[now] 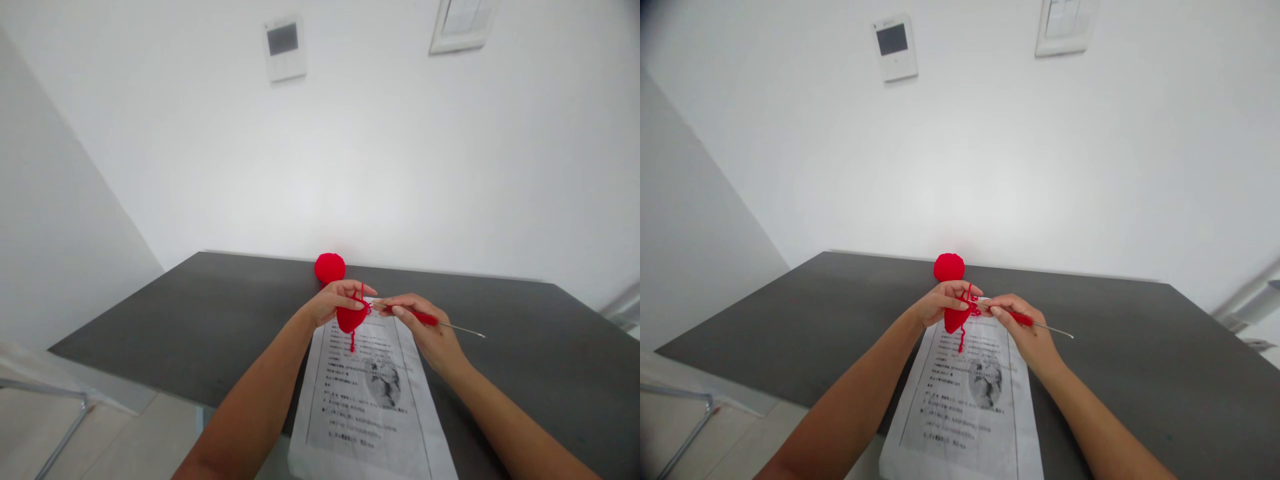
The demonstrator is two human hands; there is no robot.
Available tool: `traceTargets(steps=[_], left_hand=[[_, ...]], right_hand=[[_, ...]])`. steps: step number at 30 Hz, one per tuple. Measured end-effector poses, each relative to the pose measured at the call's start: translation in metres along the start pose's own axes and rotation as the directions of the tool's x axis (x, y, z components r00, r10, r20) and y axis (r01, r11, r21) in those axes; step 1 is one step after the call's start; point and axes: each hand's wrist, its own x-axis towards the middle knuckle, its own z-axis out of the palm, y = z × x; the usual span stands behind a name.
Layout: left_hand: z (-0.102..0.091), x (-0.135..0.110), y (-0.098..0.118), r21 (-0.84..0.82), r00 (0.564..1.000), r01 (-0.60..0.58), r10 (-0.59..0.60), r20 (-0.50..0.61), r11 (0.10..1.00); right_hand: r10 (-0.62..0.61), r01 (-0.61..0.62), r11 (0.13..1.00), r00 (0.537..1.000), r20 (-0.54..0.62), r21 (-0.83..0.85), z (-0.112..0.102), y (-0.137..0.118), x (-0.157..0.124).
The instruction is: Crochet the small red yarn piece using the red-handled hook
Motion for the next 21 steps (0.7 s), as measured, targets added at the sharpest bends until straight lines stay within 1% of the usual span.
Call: traceTargets(steps=[4, 9, 13, 16, 18, 21], left_hand=[[0.002, 0.0, -0.001, 0.019, 1.0, -0.011, 0.01, 0.014, 1.0], [0.007, 0.0, 0.0, 0.038, 0.999, -0.015, 0.013, 0.036, 0.999], [0.012, 0.0, 0.001, 0.082, 0.999, -0.008, 0.005, 0.034, 0.997], [0.015, 0.0, 0.001, 0.125, 1.0, -0.014, 0.013, 0.01, 0.992], [0.015, 0.0, 0.001, 0.153, 0.999, -0.03, 0.033, -0.018, 0.988], [0.016, 0.001, 0.002, 0.192, 0.993, -0.082, 0.096, -0.062, 0.978]], right_hand=[[-0.088, 0.088, 0.991, 0.996, 0.001, -0.101, 0.002, -0.002, -0.001], [-0.188, 0.204, 0.967, 0.976, 0.109, -0.155, 0.002, -0.002, 0.0], [-0.221, 0.258, 0.945, 0.956, 0.191, -0.199, 0.0, -0.002, 0.001], [-0.173, 0.214, 0.955, 0.964, 0.2, -0.207, -0.001, -0.002, 0.001], [-0.127, 0.158, 0.966, 0.979, 0.159, -0.204, -0.001, -0.001, 0.001], [-0.074, 0.091, 0.976, 0.993, 0.092, -0.2, -0.001, -0.002, 0.001]])
